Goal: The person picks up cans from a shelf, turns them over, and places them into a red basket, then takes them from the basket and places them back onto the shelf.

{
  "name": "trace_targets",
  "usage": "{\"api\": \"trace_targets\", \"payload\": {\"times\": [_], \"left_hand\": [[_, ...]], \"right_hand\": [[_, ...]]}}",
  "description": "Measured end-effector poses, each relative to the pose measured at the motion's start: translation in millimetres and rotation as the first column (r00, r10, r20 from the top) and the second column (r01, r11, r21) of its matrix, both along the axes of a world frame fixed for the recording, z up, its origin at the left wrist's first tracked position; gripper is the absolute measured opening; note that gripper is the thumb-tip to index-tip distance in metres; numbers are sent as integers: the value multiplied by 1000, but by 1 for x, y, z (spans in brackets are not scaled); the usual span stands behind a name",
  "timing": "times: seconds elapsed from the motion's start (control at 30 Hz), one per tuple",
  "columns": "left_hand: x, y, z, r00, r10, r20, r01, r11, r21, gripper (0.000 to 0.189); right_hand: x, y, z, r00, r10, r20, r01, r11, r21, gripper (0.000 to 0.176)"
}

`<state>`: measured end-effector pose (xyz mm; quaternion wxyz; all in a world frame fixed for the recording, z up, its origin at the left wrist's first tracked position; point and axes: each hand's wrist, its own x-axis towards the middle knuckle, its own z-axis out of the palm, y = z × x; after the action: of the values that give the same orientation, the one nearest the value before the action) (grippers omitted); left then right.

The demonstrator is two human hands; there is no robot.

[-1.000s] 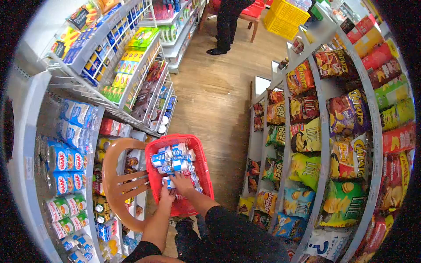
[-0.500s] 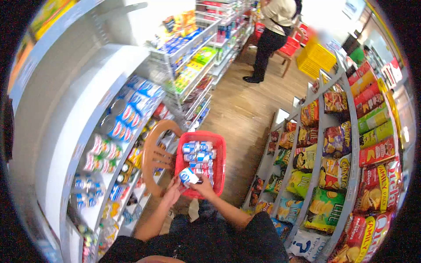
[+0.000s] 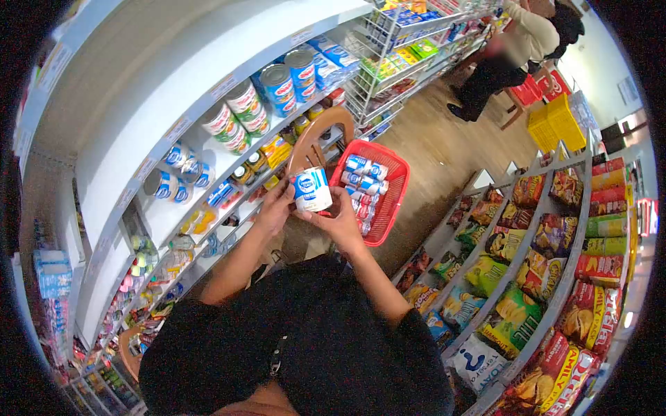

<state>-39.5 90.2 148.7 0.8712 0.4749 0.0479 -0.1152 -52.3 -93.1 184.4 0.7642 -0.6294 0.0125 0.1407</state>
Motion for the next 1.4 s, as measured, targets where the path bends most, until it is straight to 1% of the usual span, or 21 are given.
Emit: {"api": "trace_targets", "payload": {"times": [0.1, 0.13, 0.17, 0.3, 0.5, 0.57, 0.6, 0.67, 0.7, 0.77, 0.8, 0.83, 0.9, 0.97, 1.03, 1.1, 1.17, 1.23, 1.3, 1.33, 1.4], "left_hand": [[-5, 20, 13, 997, 31, 70, -28, 999, -39, 58], [-7, 26, 15, 994, 39, 98, -33, 998, -60, 58], [-11, 32, 16, 993, 49, 104, -44, 997, -59, 58], [-25, 53, 32, 991, 91, 95, -86, 995, -53, 60], [-42, 82, 34, 981, 178, 82, -175, 984, -43, 64], [-49, 95, 35, 968, 230, 104, -239, 967, 84, 68], [-54, 103, 37, 960, 261, 100, -269, 960, 82, 68], [-64, 121, 42, 939, 250, 235, -297, 935, 193, 72], [-73, 131, 47, 932, 280, 230, -326, 926, 191, 72], [-91, 150, 55, 927, 294, 235, -358, 879, 314, 76], [-95, 163, 46, 872, 302, 386, -453, 796, 401, 78], [-101, 175, 39, 866, 326, 380, -471, 786, 399, 78], [-115, 199, 24, 827, 317, 463, -535, 696, 479, 77], [-126, 220, 13, 827, 358, 434, -547, 694, 469, 76], [-131, 239, 11, 795, 287, 535, -602, 480, 638, 75], [-133, 252, 8, 797, 311, 518, -601, 493, 629, 72], [-131, 267, -1, 792, 240, 561, -610, 271, 745, 71], [-128, 273, -2, 786, 243, 568, -618, 278, 736, 73], [-123, 282, -8, 814, 299, 498, -581, 402, 708, 71], [-118, 288, -15, 808, 262, 527, -587, 425, 689, 70], [-113, 293, -24, 798, 284, 532, -600, 468, 650, 70]], "right_hand": [[-2, 20, 16, 997, 48, 62, -45, 997, -60, 71], [-4, 27, 21, 998, 46, 49, -48, 998, 41, 76], [-5, 33, 23, 997, 57, 55, -59, 997, 42, 76], [-9, 54, 33, 991, 122, 59, -125, 991, 44, 74], [-11, 83, 41, 977, 212, 35, -214, 975, 52, 70], [-9, 98, 35, 972, 226, 59, -230, 970, 79, 74], [-8, 107, 33, 965, 257, 56, -260, 962, 77, 74], [-5, 127, 30, 925, 340, 169, -323, 938, -122, 79], [-6, 140, 31, 915, 370, 163, -353, 927, -124, 79], [-10, 169, 34, 875, 374, 307, -301, 917, -260, 79], [-8, 183, 22, 779, 400, 482, -215, 894, -394, 81], [-7, 196, 15, 772, 422, 476, -240, 886, -397, 81], [-10, 225, -2, 651, 435, 622, -104, 863, -495, 83], [-16, 251, -17, 657, 443, 609, -143, 868, -476, 81], [-20, 276, -35, 599, 420, 682, -37, 865, -500, 80], [-20, 298, -56, 599, 430, 675, -70, 869, -490, 80], [-21, 315, -71, 632, 389, 671, -113, 902, -416, 80], [-24, 328, -72, 660, 366, 656, -117, 913, -391, 81], [-26, 338, -71, 726, 260, 637, -22, 934, -355, 81], [-25, 342, -70, 725, 259, 638, -19, 934, -357, 81], [-23, 344, -69, 730, 292, 618, -37, 920, -391, 80]]}}
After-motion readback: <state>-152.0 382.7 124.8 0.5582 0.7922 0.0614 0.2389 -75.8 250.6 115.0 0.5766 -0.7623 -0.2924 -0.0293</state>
